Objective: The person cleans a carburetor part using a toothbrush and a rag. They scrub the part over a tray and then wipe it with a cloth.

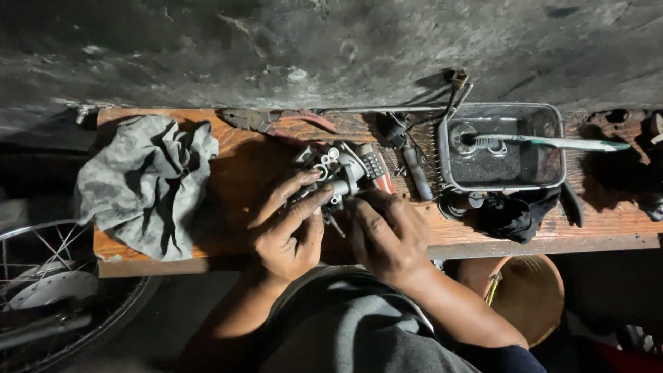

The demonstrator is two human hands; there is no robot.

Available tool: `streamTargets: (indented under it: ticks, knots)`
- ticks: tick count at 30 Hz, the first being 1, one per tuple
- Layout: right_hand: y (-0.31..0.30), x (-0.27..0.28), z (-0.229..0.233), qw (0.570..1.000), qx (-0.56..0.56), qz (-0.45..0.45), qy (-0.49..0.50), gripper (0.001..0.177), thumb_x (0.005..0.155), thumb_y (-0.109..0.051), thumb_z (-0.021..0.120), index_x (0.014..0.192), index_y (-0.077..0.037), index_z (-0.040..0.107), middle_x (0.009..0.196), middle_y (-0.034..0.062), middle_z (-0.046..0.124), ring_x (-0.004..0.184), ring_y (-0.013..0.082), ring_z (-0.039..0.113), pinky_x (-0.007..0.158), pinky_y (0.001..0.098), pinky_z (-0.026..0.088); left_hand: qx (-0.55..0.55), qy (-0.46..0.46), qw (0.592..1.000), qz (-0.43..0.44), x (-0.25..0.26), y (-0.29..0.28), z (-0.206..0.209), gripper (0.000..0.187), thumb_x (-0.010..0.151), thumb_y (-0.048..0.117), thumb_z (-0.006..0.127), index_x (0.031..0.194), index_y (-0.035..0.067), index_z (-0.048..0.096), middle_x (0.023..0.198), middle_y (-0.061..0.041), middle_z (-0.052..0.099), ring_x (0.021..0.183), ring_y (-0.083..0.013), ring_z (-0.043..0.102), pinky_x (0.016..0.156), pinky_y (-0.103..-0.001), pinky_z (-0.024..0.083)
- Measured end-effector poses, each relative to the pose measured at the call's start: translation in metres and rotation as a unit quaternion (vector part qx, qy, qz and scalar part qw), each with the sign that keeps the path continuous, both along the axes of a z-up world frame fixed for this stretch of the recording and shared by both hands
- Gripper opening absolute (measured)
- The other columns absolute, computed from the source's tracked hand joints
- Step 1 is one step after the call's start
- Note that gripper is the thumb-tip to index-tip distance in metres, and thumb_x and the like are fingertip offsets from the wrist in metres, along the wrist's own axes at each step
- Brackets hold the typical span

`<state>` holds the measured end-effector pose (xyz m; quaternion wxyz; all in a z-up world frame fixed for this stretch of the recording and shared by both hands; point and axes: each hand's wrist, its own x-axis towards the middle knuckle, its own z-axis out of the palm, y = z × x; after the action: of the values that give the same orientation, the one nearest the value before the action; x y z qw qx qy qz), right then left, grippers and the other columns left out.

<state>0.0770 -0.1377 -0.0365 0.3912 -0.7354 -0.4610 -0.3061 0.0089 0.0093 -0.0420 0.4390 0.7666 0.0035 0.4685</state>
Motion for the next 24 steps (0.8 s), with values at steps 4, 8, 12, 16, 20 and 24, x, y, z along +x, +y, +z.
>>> streamTargets:
  ticks: [4,8,12,16,20,24]
  knots:
    - [-0.009,0.0,-0.002,0.999,-0.044,0.003,0.004,0.016,0.084,-0.008,0.071,0.098,-0.005,0.079,0.082,0.0174,0.067,0.057,0.0325,0.062,0.055,0.0424,0.053,-0.009,-0.013,1.0,-0.011,0.005,0.001,-0.001,0.02,0.089,-0.002,0.065,0.097,0.005,0.081,0.103,-0.017,0.075,0.099,-0.0353,0.075,0.091,-0.045,0.059]
    - [-0.013,0.005,0.003,0.999,-0.048,0.014,0.009,0.017,0.085,-0.009,0.069,0.097,-0.004,0.078,0.082,0.019,0.064,0.06,0.0347,0.06,0.057,0.0419,0.051,0.023,-0.032,0.999,-0.008,0.008,0.004,-0.006,0.02,0.09,0.001,0.064,0.099,0.006,0.081,0.103,-0.017,0.073,0.098,-0.0317,0.075,0.091,-0.043,0.06]
    - [-0.038,0.011,-0.027,0.997,-0.049,0.037,0.05,0.02,0.083,-0.008,0.07,0.1,-0.001,0.076,0.082,0.0234,0.058,0.063,0.0429,0.056,0.057,0.0498,0.048,0.029,-0.042,0.999,-0.013,0.007,0.004,-0.016,0.02,0.09,0.0,0.064,0.1,0.005,0.081,0.102,-0.017,0.072,0.098,-0.032,0.075,0.09,-0.043,0.06]
    - [-0.038,0.017,0.019,0.994,-0.055,-0.04,0.083,0.03,0.077,0.003,0.075,0.106,0.001,0.076,0.083,0.0235,0.06,0.06,0.0447,0.059,0.056,0.0495,0.05,0.026,-0.044,0.999,-0.015,0.006,0.005,-0.014,0.02,0.089,-0.002,0.064,0.099,0.004,0.081,0.102,-0.018,0.073,0.098,-0.035,0.075,0.091,-0.045,0.06]
    - [-0.053,0.026,0.02,0.967,-0.183,-0.175,0.014,0.019,0.084,-0.014,0.079,0.103,-0.016,0.078,0.076,0.0037,0.062,0.052,0.0239,0.062,0.05,0.0361,0.051,0.021,-0.053,0.998,-0.018,0.007,0.005,-0.016,0.021,0.09,-0.002,0.064,0.1,0.004,0.081,0.104,-0.018,0.073,0.1,-0.0348,0.075,0.092,-0.045,0.06]
    - [-0.06,0.027,0.013,0.917,-0.314,-0.247,-0.018,0.01,0.087,-0.029,0.075,0.097,-0.029,0.078,0.079,-0.0033,0.066,0.051,0.0272,0.065,0.049,0.0407,0.054,0.032,-0.05,0.998,-0.027,0.005,0.008,-0.015,0.021,0.089,-0.002,0.064,0.1,0.005,0.081,0.104,-0.018,0.073,0.1,-0.0338,0.075,0.092,-0.045,0.06]
